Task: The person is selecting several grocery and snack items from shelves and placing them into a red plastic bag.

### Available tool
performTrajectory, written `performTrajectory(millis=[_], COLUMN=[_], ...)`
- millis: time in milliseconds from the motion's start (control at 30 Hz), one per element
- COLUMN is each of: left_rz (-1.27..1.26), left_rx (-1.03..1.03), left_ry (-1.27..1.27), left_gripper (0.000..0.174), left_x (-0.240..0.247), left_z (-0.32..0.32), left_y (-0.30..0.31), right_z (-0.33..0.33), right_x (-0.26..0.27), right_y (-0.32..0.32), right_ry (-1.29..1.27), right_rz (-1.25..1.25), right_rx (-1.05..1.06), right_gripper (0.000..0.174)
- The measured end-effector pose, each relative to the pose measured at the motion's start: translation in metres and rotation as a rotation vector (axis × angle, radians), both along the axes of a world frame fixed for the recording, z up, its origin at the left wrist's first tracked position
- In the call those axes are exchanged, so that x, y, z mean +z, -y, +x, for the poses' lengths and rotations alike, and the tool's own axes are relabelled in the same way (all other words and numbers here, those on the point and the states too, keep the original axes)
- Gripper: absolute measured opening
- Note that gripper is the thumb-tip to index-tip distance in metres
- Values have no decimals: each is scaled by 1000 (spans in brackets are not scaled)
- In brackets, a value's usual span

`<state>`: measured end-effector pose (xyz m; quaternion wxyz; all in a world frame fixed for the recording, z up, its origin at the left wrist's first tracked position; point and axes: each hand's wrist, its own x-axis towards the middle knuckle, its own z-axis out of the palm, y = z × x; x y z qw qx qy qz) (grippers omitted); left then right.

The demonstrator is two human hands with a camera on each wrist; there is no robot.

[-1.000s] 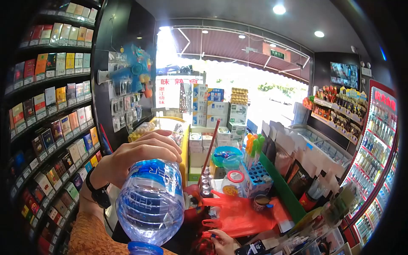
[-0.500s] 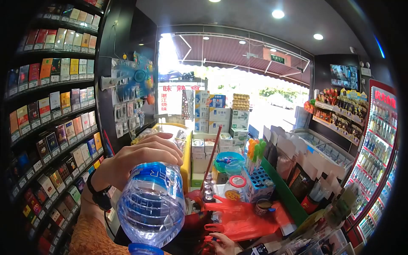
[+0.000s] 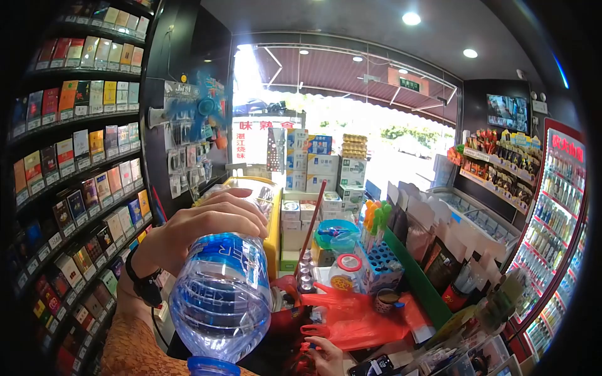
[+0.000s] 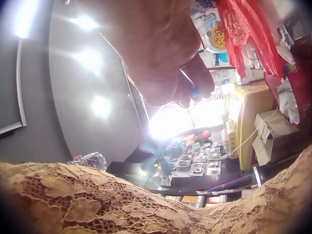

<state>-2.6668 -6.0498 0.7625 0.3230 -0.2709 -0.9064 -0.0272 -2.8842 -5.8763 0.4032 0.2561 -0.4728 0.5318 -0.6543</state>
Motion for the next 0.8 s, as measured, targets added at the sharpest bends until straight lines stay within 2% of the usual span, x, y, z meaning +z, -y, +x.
performTrajectory(millis=[233,800], left_rz=[6,25], left_rx=[4,-12], left_ry=[7,-4], left_gripper=[69,74], left_x=[1,-1], left_z=[6,10], left_y=[-1,0], right_z=[2,6], right_x=[-8,9], right_y=[6,6], right_ry=[116,21], right_rz=[-38,-37], right_rx=[34,11], right_gripper=[32,31])
